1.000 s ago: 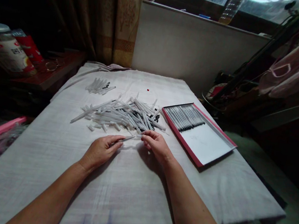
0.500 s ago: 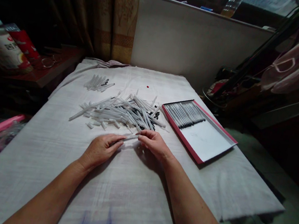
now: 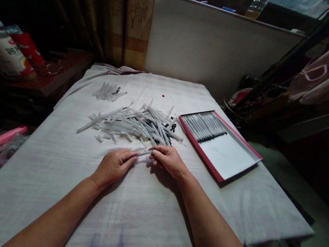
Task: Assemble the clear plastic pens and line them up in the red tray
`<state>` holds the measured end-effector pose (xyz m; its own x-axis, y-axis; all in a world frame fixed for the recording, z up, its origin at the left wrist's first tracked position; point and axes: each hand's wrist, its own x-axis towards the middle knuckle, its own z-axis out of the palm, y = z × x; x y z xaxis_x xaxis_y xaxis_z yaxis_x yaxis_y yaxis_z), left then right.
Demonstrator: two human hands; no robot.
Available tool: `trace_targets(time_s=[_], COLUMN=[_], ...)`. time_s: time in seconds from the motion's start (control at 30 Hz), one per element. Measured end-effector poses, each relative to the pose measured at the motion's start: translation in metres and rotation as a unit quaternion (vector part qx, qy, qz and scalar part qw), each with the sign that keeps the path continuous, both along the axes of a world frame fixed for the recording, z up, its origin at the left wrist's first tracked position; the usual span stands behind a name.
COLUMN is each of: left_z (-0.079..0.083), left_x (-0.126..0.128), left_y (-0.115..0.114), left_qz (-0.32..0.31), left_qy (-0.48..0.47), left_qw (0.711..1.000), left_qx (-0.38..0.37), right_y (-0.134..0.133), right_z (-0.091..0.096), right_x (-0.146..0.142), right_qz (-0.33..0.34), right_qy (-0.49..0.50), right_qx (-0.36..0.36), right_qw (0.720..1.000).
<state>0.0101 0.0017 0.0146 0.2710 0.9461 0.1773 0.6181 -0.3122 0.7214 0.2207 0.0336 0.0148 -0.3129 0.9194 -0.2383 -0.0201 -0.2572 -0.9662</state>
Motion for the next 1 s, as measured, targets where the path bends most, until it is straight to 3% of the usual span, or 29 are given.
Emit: trace_targets(time_s=[0.17,0.33,0.5,0.6,0.67,0.77,0.87,0.93,1.0], left_z=[-0.002,-0.001,0.001,-0.003,-0.006,-0.008,-0.008,-0.007,-0.006], left_x=[0.003,0.011,0.014,0.011,0.008,0.005,0.004,0.005,0.005], left_y=[0.001,0.006,0.009,0.007,0.006,0.005,0.005,0.006,0.008], left_qz=[0.021,0.073,0.032,0.035,0.052,0.056,0.050,0.052,0.060], left_qy=[-0.042,-0.164,-0.184,-0.176,-0.171,-0.138,-0.105,-0.103,-0.117], left_qw=[0.999,0.983,0.981,0.983,0.982,0.986,0.991,0.991,0.989], left_qx=[-0.009,-0.033,-0.042,-0.050,-0.066,-0.073,-0.065,-0.065,-0.068], right_y=[0.000,0.000,-0.001,0.011,0.027,0.062,0.103,0.127,0.146], right_z=[0.003,0.010,0.012,0.024,0.040,0.065,0.078,0.076,0.067], right_x=[-0.005,-0.016,-0.032,-0.018,0.009,0.072,0.140,0.174,0.194], right_qz=[-0.016,-0.070,-0.043,-0.091,-0.148,-0.239,-0.325,-0.310,-0.252], right_qy=[0.011,0.074,0.042,0.029,0.009,-0.099,-0.303,-0.467,-0.601], right_qx=[0.010,0.002,0.050,0.097,0.138,0.228,0.289,0.232,0.154], right_qw=[1.000,0.995,0.997,0.991,0.979,0.939,0.848,0.795,0.743])
